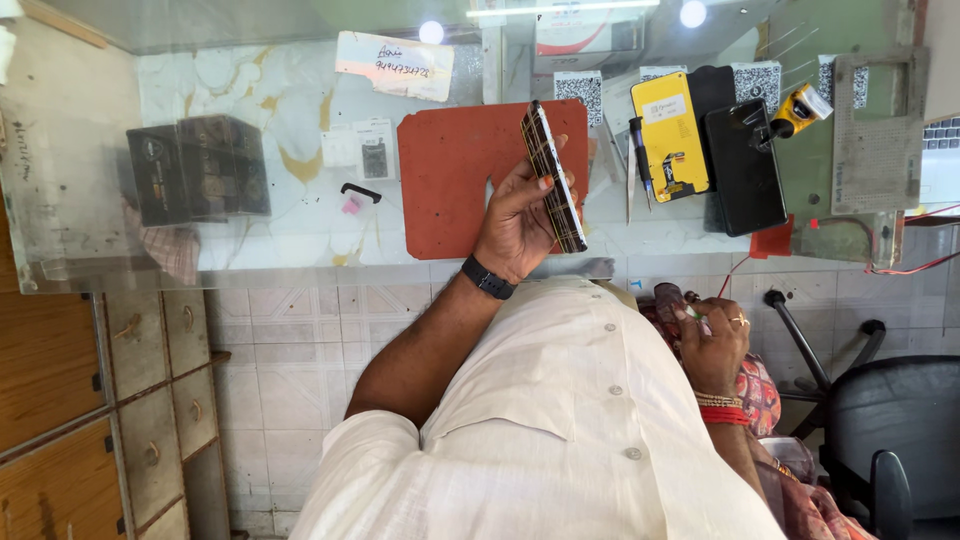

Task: The person removes rubber bands from a smartphone, then uses a prying tool to separate the back cover from the frame. The back cover is lifted off, exposing the internal battery and circuitry.

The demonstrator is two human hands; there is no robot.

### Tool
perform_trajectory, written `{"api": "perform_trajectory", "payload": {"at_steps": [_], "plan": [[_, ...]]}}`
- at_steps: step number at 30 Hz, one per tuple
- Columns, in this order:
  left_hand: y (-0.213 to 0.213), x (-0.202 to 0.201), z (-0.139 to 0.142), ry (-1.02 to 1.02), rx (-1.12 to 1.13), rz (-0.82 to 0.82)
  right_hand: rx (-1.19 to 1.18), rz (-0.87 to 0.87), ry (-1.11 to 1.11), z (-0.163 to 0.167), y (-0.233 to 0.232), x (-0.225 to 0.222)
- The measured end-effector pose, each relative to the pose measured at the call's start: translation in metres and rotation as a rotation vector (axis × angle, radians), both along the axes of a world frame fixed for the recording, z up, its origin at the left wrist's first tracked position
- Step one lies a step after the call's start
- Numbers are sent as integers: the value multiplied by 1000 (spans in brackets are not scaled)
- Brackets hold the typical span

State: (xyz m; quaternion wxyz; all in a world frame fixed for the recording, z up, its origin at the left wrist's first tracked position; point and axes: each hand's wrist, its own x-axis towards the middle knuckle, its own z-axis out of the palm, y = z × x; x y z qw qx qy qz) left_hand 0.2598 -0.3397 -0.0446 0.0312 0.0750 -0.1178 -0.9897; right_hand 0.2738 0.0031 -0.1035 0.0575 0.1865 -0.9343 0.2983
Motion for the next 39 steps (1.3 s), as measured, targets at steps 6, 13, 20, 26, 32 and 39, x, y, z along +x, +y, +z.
{"api": "perform_trajectory", "payload": {"at_steps": [6,13,20,26,32,39], "plan": [[5,-2,1,-55,-34,31,-38,27,23,-2,13,-6],[6,-2,-3,-54,-69,54,50,39,-64,-3,8,-10],[-3,-5,-16,-89,-270,173,359,-29,-27,-17,-13,-25],[-11,6,-18,-184,-486,192,496,-187,-323,-22,-25,-42],[0,15,-13,-217,-533,283,443,-311,-422,-22,-11,-64],[3,29,-3,-292,-703,362,238,-185,-318,-12,8,-84]]}}
